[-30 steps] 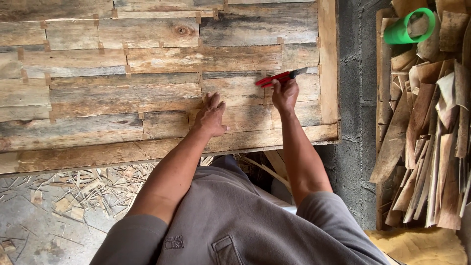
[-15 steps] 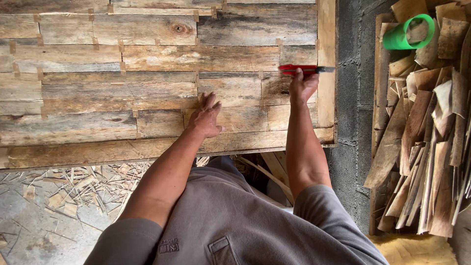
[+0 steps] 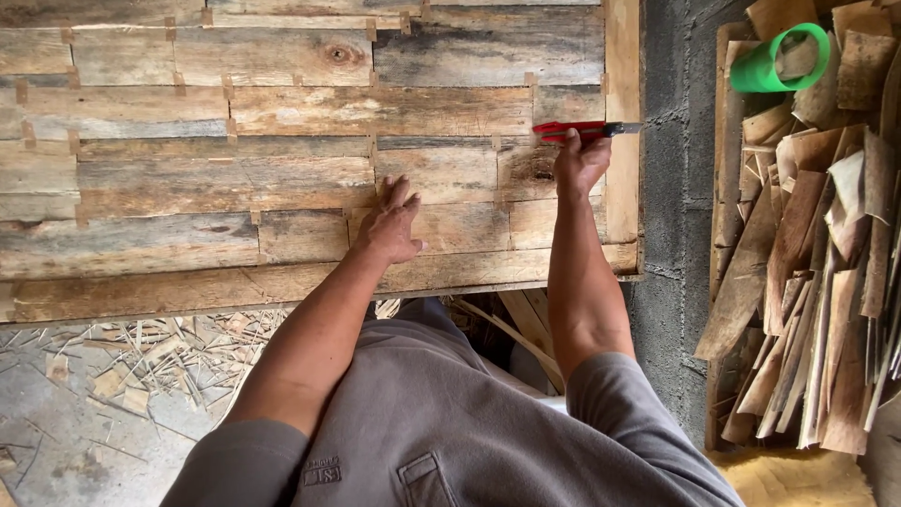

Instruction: Trimming the edges of thin wood veneer strips on a decorative panel using a utility knife.

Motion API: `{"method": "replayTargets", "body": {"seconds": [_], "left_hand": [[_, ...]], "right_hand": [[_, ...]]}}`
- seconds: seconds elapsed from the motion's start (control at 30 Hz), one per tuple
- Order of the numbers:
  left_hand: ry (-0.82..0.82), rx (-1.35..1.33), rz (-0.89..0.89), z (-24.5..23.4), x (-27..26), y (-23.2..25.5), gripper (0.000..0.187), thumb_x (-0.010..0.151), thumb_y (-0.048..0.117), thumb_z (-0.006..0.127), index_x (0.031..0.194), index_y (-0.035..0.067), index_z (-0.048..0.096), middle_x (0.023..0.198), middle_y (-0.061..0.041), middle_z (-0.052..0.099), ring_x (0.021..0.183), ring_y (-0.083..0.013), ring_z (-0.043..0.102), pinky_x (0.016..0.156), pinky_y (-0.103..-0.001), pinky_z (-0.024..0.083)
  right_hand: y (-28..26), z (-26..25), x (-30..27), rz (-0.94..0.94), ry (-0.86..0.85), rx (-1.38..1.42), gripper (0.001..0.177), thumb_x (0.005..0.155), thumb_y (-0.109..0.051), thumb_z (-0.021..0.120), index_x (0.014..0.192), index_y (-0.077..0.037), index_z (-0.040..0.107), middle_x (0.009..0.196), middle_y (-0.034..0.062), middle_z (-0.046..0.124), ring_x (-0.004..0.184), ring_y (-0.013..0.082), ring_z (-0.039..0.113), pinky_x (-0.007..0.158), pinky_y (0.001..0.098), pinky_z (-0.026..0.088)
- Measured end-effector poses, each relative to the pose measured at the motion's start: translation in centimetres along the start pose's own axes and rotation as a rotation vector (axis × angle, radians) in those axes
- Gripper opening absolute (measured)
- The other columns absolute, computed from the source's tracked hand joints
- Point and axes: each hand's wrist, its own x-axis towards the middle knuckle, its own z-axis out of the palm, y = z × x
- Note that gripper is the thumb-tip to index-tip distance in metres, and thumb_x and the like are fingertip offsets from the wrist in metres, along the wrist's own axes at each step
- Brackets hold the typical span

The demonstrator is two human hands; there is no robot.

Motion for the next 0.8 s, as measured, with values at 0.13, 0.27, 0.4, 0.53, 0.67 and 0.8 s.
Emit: {"method": "replayTargets", "body": {"seconds": [0.13, 0.27, 0.4, 0.53, 0.67, 0.8], "left_hand": [[0.008, 0.012, 0.011, -0.1, 0.0, 0.1, 0.104, 0.082, 0.047, 0.082, 0.162, 0.016, 0.025, 0.173, -0.007, -0.009, 0.158, -0.0312, -0.008, 0.120, -0.043, 0.034], [0.013, -0.004, 0.006, -0.1, -0.3, 0.1, 0.101, 0.082, 0.046, 0.082, 0.161, 0.016, 0.026, 0.173, -0.007, -0.009, 0.158, -0.0309, -0.008, 0.120, -0.044, 0.034], [0.025, 0.003, 0.002, 0.1, -0.1, 0.2, 0.101, 0.082, 0.045, 0.083, 0.162, 0.016, 0.027, 0.173, -0.007, -0.008, 0.158, -0.0310, -0.006, 0.122, -0.044, 0.032], [0.039, -0.010, 0.024, 0.7, 0.2, 0.1, 0.101, 0.082, 0.044, 0.084, 0.161, 0.015, 0.028, 0.172, -0.009, -0.008, 0.157, -0.0322, -0.008, 0.122, -0.044, 0.030], [0.034, -0.001, -0.003, 0.4, 0.1, 0.2, 0.099, 0.082, 0.044, 0.083, 0.161, 0.016, 0.029, 0.173, -0.007, -0.006, 0.158, -0.0303, -0.007, 0.122, -0.044, 0.032], [0.031, -0.010, -0.001, 0.1, -0.2, 0.4, 0.099, 0.083, 0.045, 0.082, 0.160, 0.015, 0.029, 0.173, -0.007, -0.008, 0.158, -0.0315, -0.008, 0.122, -0.045, 0.031]], "right_hand": [[-1.0, -0.9, -1.0, -0.031, -0.231, -0.153, 0.015, 0.100, -0.002, 0.065, 0.112, -0.003, 0.055, 0.087, 0.0103, 0.074, 0.067, 0.0146, 0.069, 0.055, 0.0273, 0.060], [-1.2, -1.6, -1.3, -0.086, -0.103, -0.192, 0.014, 0.097, -0.004, 0.067, 0.107, -0.005, 0.058, 0.092, 0.0076, 0.076, 0.070, 0.0114, 0.071, 0.061, 0.0277, 0.065], [-0.5, -2.2, -1.3, -0.162, -0.061, -0.219, 0.011, 0.098, -0.004, 0.071, 0.103, -0.003, 0.061, 0.092, 0.0124, 0.079, 0.071, 0.0151, 0.072, 0.062, 0.0303, 0.061], [-2.1, -2.8, -1.7, -0.057, -0.176, -0.426, 0.010, 0.097, -0.007, 0.067, 0.105, -0.008, 0.061, 0.094, 0.0091, 0.077, 0.068, 0.0139, 0.073, 0.059, 0.0285, 0.061], [-0.8, -3.0, -1.1, -0.098, -0.094, -0.288, 0.009, 0.098, -0.005, 0.066, 0.106, -0.008, 0.063, 0.093, 0.0101, 0.079, 0.071, 0.0145, 0.076, 0.060, 0.0263, 0.067], [-1.5, -3.9, -1.7, -0.083, -0.238, -0.219, 0.008, 0.097, -0.006, 0.062, 0.104, -0.010, 0.061, 0.091, 0.0065, 0.076, 0.072, 0.0100, 0.078, 0.063, 0.0245, 0.064]]}}
